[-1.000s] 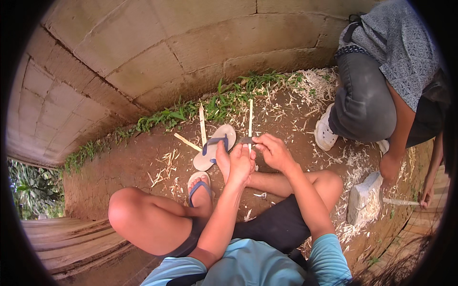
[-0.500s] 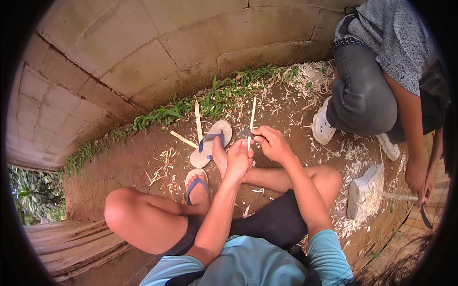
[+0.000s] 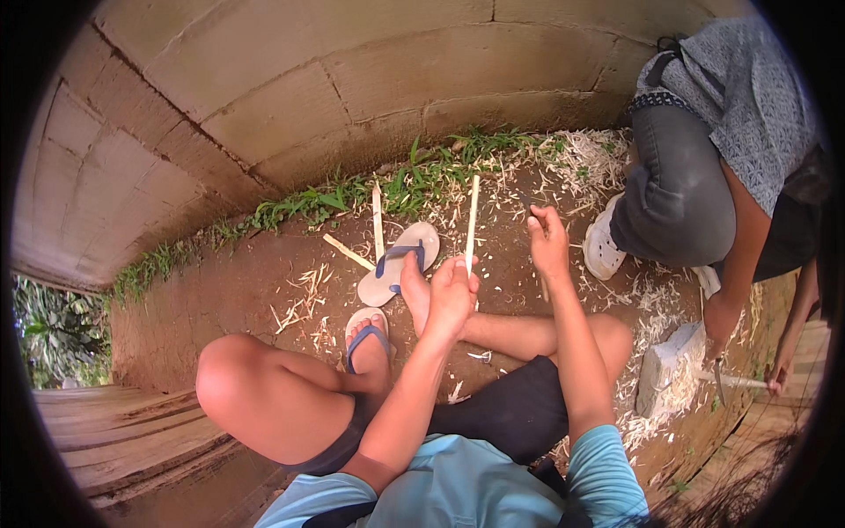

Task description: The person sits on the ground and uses a knife to shave thin strips from a small wooden stick. Another person nearby also shaves wood. The camera wearer repeatedly holds the stick and shaves it, creating wood shavings on the ground.

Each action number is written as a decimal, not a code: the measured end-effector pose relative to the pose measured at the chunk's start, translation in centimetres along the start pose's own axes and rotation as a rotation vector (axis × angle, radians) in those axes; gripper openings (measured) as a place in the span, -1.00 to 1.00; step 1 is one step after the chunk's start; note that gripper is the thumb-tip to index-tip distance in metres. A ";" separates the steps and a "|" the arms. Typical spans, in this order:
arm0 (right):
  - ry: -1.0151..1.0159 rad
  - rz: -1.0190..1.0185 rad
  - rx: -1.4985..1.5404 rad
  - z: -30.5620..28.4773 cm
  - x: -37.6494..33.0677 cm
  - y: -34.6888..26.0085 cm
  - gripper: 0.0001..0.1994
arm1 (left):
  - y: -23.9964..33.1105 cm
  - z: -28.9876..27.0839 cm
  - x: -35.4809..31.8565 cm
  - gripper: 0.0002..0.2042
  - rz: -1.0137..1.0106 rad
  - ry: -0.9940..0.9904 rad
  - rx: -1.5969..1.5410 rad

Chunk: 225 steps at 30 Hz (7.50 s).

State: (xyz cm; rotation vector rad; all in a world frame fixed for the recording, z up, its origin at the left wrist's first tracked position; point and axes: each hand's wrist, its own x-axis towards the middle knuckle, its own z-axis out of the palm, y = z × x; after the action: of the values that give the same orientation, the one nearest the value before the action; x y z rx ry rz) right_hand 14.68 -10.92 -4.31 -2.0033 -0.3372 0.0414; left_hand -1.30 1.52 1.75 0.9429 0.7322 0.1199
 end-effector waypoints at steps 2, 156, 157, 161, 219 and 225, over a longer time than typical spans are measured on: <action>-0.086 -0.091 0.096 0.6 -2.7 -1.9 -0.79 | 0.0 -1.3 1.5 -0.76 -0.019 0.053 -0.106; -0.066 -0.156 -0.047 -1.7 -0.8 -2.7 -0.81 | -1.6 -0.1 1.0 -0.77 0.312 0.168 0.539; -0.112 -0.281 0.020 -0.9 -2.3 -3.1 -0.81 | -1.9 -0.6 1.9 -0.75 0.249 0.134 0.452; -0.340 -0.226 0.069 0.8 -6.7 -5.4 -0.82 | -3.4 -1.2 2.9 -0.71 0.242 0.080 0.261; -0.911 0.122 -0.825 4.0 -9.1 0.9 -0.63 | -3.4 -2.3 5.3 -0.84 -0.106 0.078 0.184; -0.918 0.067 -0.848 3.8 -8.9 0.7 -0.64 | -3.0 -2.2 5.5 -0.84 -0.095 0.129 0.234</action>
State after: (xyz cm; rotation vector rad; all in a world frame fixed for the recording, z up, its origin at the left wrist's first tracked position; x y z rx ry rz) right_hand 5.67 -10.16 -7.68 -2.7236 -0.9887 1.0302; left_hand 0.89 3.48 -4.25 1.1283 0.9231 0.0106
